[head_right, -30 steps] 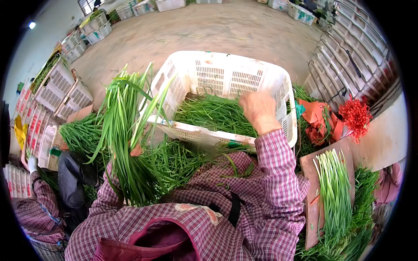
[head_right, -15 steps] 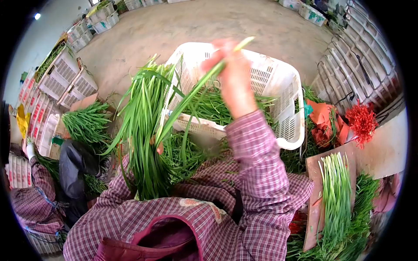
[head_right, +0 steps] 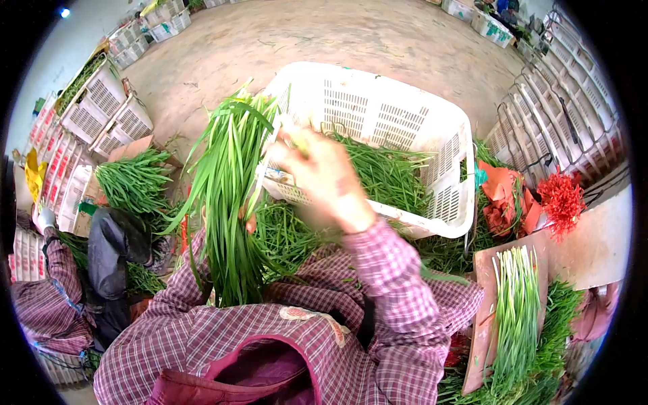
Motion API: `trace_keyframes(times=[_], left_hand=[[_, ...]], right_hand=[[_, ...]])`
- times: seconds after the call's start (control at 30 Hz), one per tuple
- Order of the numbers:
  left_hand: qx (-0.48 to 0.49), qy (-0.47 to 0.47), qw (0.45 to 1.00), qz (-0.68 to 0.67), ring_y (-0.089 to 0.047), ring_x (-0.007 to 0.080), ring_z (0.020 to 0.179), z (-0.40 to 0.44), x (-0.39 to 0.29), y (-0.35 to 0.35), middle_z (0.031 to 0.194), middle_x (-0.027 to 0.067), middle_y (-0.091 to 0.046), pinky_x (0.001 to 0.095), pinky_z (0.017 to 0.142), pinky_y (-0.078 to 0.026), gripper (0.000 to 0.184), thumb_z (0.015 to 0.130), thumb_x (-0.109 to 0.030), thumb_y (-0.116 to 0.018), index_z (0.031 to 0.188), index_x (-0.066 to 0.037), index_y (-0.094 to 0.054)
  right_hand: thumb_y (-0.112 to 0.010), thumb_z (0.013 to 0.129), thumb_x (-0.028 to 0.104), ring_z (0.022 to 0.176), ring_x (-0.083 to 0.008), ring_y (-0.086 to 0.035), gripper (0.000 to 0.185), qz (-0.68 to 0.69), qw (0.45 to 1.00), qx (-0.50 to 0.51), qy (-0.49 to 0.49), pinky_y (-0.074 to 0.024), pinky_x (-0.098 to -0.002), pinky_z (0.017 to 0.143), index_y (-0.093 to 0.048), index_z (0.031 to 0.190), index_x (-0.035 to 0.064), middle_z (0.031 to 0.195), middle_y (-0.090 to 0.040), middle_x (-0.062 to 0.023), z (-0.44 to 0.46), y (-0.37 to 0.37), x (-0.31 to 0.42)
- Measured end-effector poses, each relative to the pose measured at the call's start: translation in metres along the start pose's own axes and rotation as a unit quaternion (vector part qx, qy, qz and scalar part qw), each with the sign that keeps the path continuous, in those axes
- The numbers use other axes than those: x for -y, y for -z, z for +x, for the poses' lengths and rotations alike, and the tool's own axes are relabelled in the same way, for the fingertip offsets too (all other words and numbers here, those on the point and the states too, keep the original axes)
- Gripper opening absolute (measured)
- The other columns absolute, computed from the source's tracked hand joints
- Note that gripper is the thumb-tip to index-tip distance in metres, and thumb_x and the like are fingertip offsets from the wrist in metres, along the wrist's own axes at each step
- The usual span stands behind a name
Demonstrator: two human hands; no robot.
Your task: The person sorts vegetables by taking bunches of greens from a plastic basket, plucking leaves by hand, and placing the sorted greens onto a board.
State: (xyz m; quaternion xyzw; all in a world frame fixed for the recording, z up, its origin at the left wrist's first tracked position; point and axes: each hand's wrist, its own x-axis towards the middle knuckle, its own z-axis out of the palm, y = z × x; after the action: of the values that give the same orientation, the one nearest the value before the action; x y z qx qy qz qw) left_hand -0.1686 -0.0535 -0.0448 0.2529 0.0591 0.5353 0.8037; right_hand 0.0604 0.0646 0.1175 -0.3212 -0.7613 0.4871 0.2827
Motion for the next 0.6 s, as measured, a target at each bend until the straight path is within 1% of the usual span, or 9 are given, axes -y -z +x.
trace_keyframes(times=[0.03, 0.13, 0.17, 0.3, 0.37, 0.4, 0.53, 0.57, 0.6], left_hand=[[-0.02, 0.001, 1.0, 0.007, -0.059, 0.0358, 0.09, 0.002, 0.001, -0.005, 0.092, 0.0161, -0.058, 0.0448, 0.065, -0.058, 0.065, 0.064, -0.042, -0.076, 0.106, 0.003, -0.055], [-0.027, -0.086, 0.995, 0.04, -0.06, 0.0344, 0.088, 0.004, 0.009, -0.001, 0.093, 0.0108, -0.059, 0.0434, 0.067, -0.054, 0.059, 0.066, -0.044, -0.075, 0.102, 0.001, -0.06], [0.021, -0.113, 0.993, 0.01, -0.06, 0.0345, 0.089, 0.01, 0.01, -0.001, 0.099, 0.011, -0.059, 0.0443, 0.07, -0.054, 0.061, 0.067, -0.045, -0.074, 0.104, 0.0, -0.059], [0.085, -0.05, 0.995, -0.004, -0.057, 0.0341, 0.099, 0.005, 0.0, 0.01, 0.116, 0.0108, -0.054, 0.0477, 0.082, -0.051, 0.066, 0.068, -0.046, -0.074, 0.116, -0.004, -0.057], [0.076, -0.061, 0.994, -0.042, -0.05, 0.0351, 0.11, -0.003, 0.002, 0.013, 0.126, 0.0081, -0.049, 0.0506, 0.092, -0.046, 0.074, 0.07, -0.047, -0.074, 0.129, -0.009, -0.049], [0.077, -0.082, 0.992, -0.065, -0.048, 0.0362, 0.113, -0.005, 0.002, 0.019, 0.126, 0.0069, -0.049, 0.0516, 0.094, -0.045, 0.077, 0.071, -0.048, -0.074, 0.132, -0.011, -0.046], [0.094, -0.047, 0.994, -0.028, -0.05, 0.0311, 0.111, -0.007, -0.003, 0.021, 0.127, 0.0049, -0.049, 0.0522, 0.096, -0.043, 0.08, 0.071, -0.05, -0.074, 0.135, -0.013, -0.043], [0.042, -0.069, 0.997, -0.013, -0.052, 0.03, 0.109, -0.009, -0.001, 0.018, 0.125, 0.0046, -0.05, 0.052, 0.096, -0.043, 0.078, 0.071, -0.05, -0.074, 0.134, -0.013, -0.045], [-0.01, -0.092, 0.996, 0.003, -0.054, 0.0289, 0.107, -0.01, 0.001, 0.016, 0.123, 0.0042, -0.052, 0.0518, 0.096, -0.043, 0.076, 0.071, -0.05, -0.074, 0.132, -0.013, -0.047]], right_hand=[[-0.052, 0.092, 0.041, 0.089, -0.0149, -0.06, 0.038, 0.045, 0.997, 0.065, -0.004, -0.0506, -0.0332, 0.08, -0.064, 0.105, 0.008, 0.098, -0.063, -0.0105, 0.002, -0.011, -0.004], [-0.052, 0.092, 0.042, 0.079, -0.014, -0.061, 0.034, 0.067, 0.997, 0.011, 0.035, -0.0538, -0.0288, 0.065, -0.061, 0.104, 0.0114, 0.11, -0.062, -0.0091, 0.011, -0.021, -0.02], [-0.052, 0.092, 0.04, 0.069, -0.0144, -0.059, 0.032, 0.118, 0.988, -0.038, 0.091, -0.0533, -0.0256, 0.061, -0.061, 0.101, 0.0103, 0.107, -0.061, -0.008, 0.022, -0.021, -0.037], [-0.044, 0.097, 0.04, 0.065, -0.013, -0.06, 0.035, 0.396, 0.886, -0.241, -0.005, -0.0567, -0.0278, 0.064, -0.059, 0.096, 0.0079, 0.087, -0.061, -0.0057, 0.005, 0.033, -0.007], [-0.045, 0.096, 0.042, 0.056, -0.0078, -0.055, 0.037, 0.449, 0.855, -0.252, 0.06, -0.052, -0.0227, 0.054, -0.058, 0.096, 0.007, 0.073, -0.057, 0.0009, 0.004, 0.072, -0.047], [-0.045, 0.096, 0.042, 0.056, -0.0078, -0.055, 0.037, 0.449, 0.856, -0.251, 0.059, -0.052, -0.0227, 0.054, -0.058, 0.096, 0.007, 0.073, -0.057, 0.0009, 0.003, 0.071, -0.048], [-0.052, 0.093, 0.04, 0.053, -0.0049, -0.044, 0.03, 0.019, 0.994, -0.102, 0.034, -0.0379, -0.0224, 0.048, -0.062, 0.091, 0.0121, 0.064, -0.05, 0.0024, -0.004, 0.026, -0.033], [-0.053, 0.092, 0.044, 0.052, -0.0062, -0.043, 0.036, -0.003, 0.988, -0.112, 0.104, -0.037, -0.0243, 0.049, -0.063, 0.089, 0.0089, 0.065, -0.051, -0.0005, 0.003, -0.005, -0.046], [-0.052, 0.091, 0.046, 0.048, -0.0063, -0.041, 0.041, 0.021, 0.996, -0.056, 0.068, -0.0356, -0.024, 0.046, -0.064, 0.089, 0.0073, 0.063, -0.051, 0.0001, 0.003, -0.031, -0.05]])
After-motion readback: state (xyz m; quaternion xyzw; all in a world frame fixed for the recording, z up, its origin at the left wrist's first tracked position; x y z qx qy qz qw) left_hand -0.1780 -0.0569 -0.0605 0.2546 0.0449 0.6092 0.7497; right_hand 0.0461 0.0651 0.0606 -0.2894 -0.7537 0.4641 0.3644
